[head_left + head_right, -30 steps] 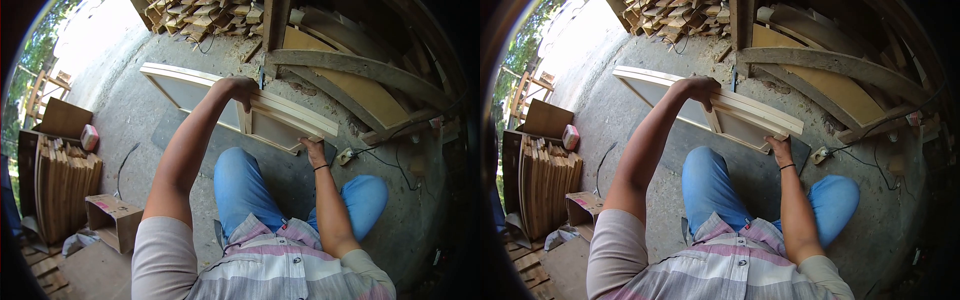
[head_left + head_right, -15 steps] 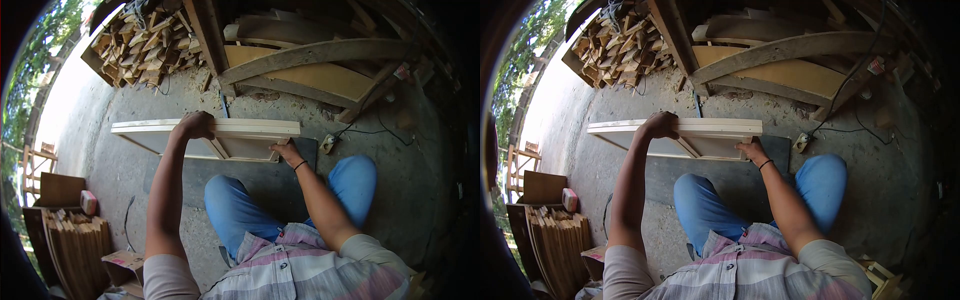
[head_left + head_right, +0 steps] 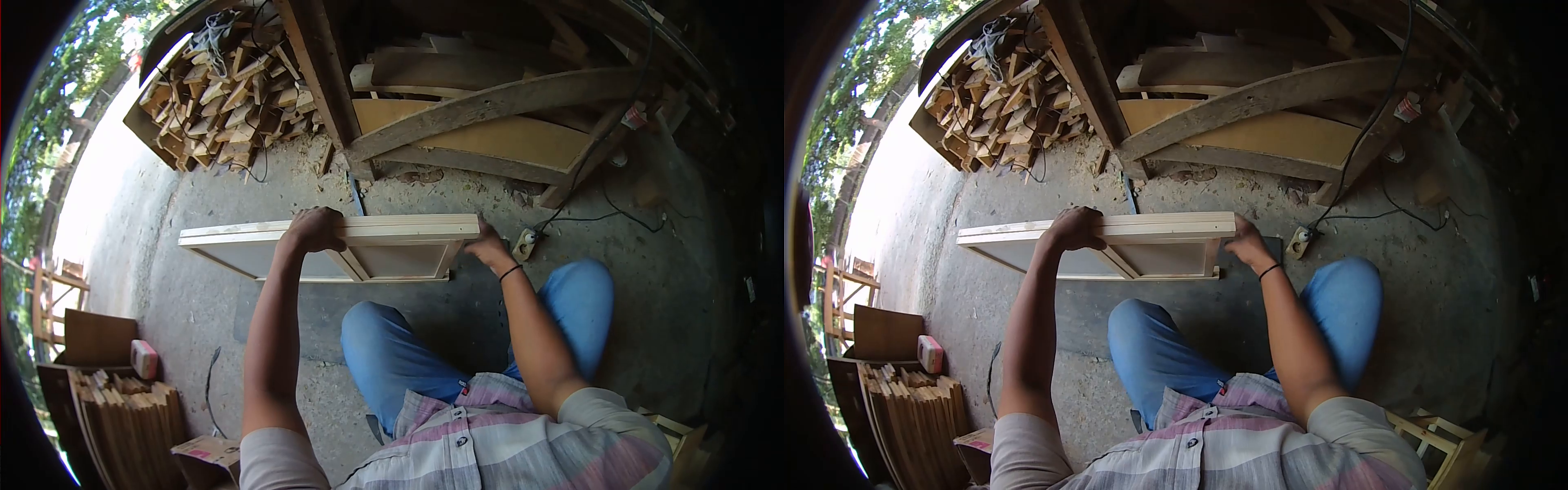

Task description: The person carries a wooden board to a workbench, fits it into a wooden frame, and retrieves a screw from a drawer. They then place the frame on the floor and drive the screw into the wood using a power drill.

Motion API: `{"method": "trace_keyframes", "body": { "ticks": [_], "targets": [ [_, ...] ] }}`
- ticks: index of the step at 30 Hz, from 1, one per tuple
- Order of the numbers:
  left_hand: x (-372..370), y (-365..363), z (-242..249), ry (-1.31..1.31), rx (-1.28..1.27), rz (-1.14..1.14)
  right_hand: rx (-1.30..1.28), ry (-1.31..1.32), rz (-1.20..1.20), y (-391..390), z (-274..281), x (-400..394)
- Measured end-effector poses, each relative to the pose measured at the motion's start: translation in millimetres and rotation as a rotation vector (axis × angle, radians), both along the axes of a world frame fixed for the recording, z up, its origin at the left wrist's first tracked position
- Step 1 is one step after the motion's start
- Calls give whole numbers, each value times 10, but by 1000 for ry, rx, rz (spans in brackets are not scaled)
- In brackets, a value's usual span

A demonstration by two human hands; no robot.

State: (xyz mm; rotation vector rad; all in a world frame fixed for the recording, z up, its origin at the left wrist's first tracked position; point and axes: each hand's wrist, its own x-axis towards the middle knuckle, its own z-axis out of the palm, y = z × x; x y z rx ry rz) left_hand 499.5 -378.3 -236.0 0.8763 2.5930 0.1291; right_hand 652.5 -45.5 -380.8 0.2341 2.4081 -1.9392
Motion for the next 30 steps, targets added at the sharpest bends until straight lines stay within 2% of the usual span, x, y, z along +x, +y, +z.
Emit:
{"method": "trace_keyframes", "body": {
  "ticks": [2,5,10,12,14,16,18,20,22,25,28,30],
  "targets": [
    [-12,19,20,-1,3,-16,-169,31,-22,139,307,0],
    [19,22,56,-25,7,10,-93,75,-71,228,539,10],
    [37,7,81,-19,42,19,-25,174,-231,362,1082,475],
    [35,-2,55,-3,38,13,202,272,-401,425,1506,829],
    [1,-32,-34,38,39,4,452,223,-536,445,1969,1333],
    [51,-41,-12,46,60,16,711,222,-627,606,2121,1971],
    [105,-38,40,64,75,2,1005,8,-717,516,2347,2664],
    [159,-66,1,66,85,-1,1060,-370,-721,245,2482,3238],
    [134,-73,-10,60,93,17,1187,-564,-681,-103,2378,3645],
    [128,-87,-32,41,108,15,1237,-496,-796,-381,1855,3934],
    [5,-98,-147,97,56,-32,1302,-421,-772,-318,1377,3985],
    [-61,-109,-207,78,37,-34,1258,-531,-683,-216,1254,3859]
  ]
}}
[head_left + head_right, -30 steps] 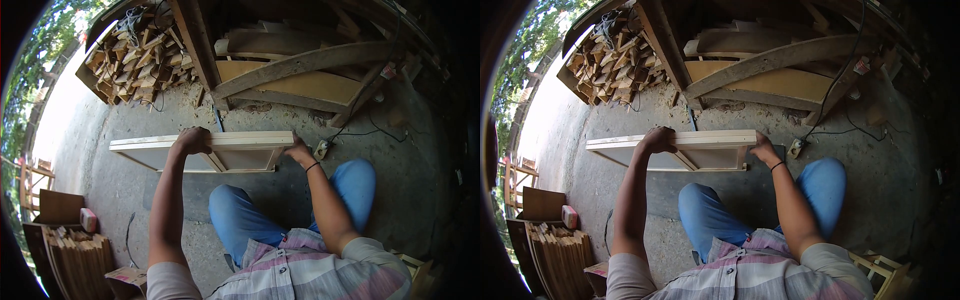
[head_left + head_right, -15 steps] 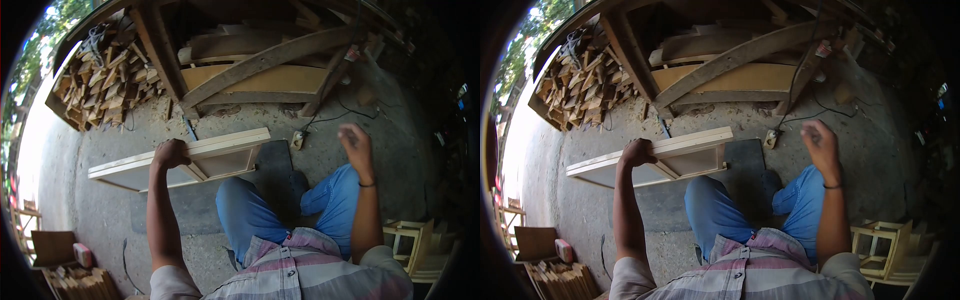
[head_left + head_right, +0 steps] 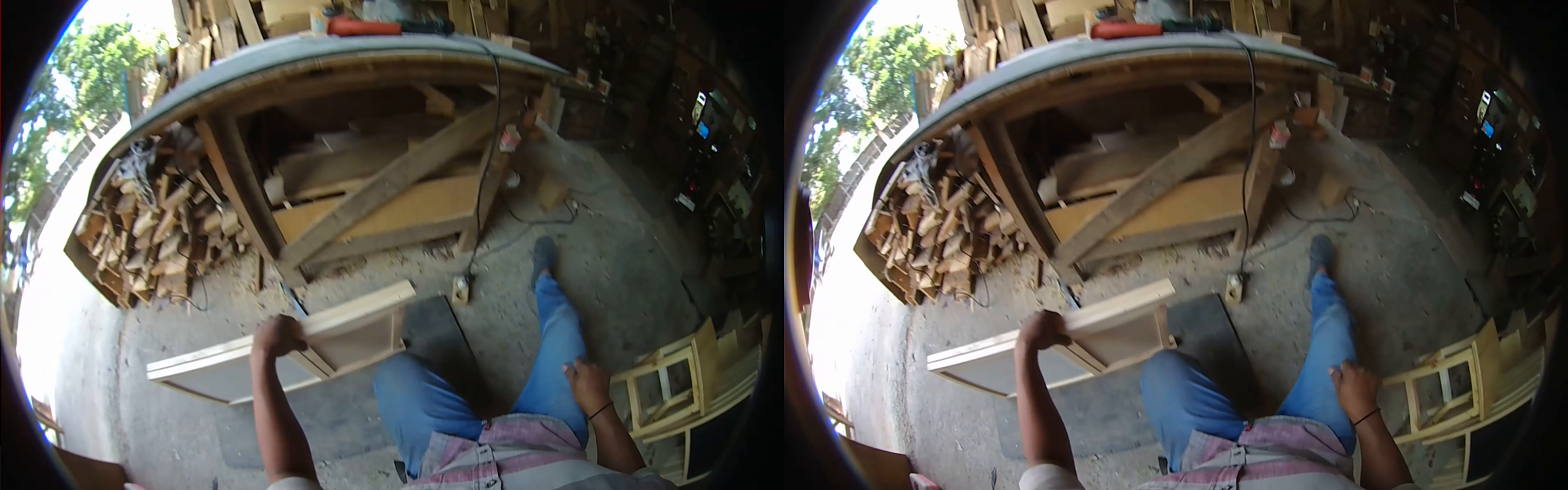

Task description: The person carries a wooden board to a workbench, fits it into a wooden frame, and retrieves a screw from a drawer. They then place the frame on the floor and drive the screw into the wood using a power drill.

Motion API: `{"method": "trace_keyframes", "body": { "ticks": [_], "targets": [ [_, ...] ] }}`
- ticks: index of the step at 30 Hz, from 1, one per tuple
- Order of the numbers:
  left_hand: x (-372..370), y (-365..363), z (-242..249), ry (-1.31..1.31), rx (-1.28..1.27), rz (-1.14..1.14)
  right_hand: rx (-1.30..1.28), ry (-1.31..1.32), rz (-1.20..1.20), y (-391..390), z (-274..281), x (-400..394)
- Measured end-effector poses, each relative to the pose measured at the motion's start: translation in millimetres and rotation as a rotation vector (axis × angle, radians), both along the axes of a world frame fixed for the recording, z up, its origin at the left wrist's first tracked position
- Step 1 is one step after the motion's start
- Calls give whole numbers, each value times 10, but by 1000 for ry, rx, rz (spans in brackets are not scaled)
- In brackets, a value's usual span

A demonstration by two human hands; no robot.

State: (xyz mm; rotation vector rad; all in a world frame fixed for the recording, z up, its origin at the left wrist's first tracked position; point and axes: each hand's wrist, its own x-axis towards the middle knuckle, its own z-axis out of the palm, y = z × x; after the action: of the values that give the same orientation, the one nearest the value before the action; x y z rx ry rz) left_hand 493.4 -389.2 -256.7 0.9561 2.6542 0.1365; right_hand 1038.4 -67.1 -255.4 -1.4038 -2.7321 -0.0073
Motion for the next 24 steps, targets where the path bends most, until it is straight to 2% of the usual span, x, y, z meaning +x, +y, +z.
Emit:
{"method": "trace_keyframes", "body": {
  "ticks": [1,3,4,9,10,12,15,19,21,23,24],
  "targets": [
    [-1,7,24,-3,-34,8,15,36,17,41,-69,-54],
    [18,36,84,-31,-73,16,-56,-159,96,158,-179,-137],
    [-14,31,53,-54,-80,12,-46,-139,109,240,-198,-173],
    [-76,5,-44,-18,-71,-4,-426,-102,392,608,-538,-118],
    [-112,5,-125,-25,-107,-48,-418,-96,396,596,-512,-92],
    [-80,15,-58,-13,-122,-75,-757,-347,542,535,-385,-7],
    [-66,7,-22,-2,-101,-69,-688,-417,673,345,-182,60],
    [-26,3,24,2,-79,-66,-667,-530,644,345,-340,69],
    [51,9,48,21,-80,-28,-745,-728,531,517,-4,-46],
    [57,24,88,11,-71,-18,-654,-578,603,650,740,-399],
    [77,13,99,0,-75,-22,-584,-367,642,720,1098,-637]
  ]
}}
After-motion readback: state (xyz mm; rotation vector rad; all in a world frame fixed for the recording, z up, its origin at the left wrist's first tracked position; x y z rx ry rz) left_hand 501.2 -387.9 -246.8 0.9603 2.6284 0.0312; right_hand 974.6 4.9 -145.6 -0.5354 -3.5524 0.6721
